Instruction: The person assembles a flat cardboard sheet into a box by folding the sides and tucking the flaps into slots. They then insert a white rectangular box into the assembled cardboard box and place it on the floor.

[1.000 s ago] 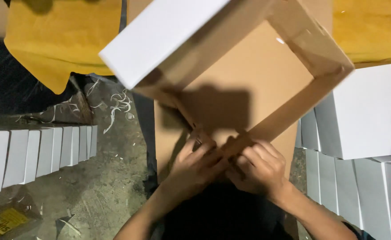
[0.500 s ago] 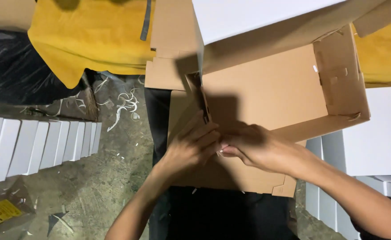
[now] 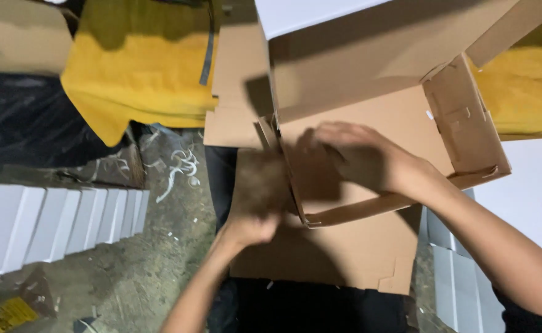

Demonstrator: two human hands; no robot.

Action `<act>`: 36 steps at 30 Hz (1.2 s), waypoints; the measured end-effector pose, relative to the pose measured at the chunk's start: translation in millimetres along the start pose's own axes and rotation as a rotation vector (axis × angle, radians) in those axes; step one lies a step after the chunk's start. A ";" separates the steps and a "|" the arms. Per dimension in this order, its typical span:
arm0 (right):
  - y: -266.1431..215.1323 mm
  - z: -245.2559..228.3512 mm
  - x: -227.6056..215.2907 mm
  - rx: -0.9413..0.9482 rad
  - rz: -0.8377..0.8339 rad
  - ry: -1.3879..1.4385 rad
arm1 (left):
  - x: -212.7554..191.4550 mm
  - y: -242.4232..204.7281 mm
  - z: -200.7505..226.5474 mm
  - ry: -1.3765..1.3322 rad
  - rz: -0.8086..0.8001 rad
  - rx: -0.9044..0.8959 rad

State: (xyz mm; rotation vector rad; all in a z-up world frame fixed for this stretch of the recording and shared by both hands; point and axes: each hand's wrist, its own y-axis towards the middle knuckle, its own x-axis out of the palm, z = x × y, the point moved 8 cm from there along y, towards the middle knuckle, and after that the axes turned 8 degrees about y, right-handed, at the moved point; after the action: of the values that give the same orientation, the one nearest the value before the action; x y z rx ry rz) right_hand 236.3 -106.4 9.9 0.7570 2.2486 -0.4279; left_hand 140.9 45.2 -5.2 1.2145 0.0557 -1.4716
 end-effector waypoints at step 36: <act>44.3 -9.5 1.0 -0.099 0.569 -0.360 | 7.9 29.3 -40.1 -0.200 0.183 -0.858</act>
State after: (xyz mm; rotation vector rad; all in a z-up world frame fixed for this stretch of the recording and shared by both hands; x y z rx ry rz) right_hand 258.6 -67.0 12.2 1.1186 1.6188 -0.1568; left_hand 189.7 55.3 -12.3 0.3633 0.3883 -1.1946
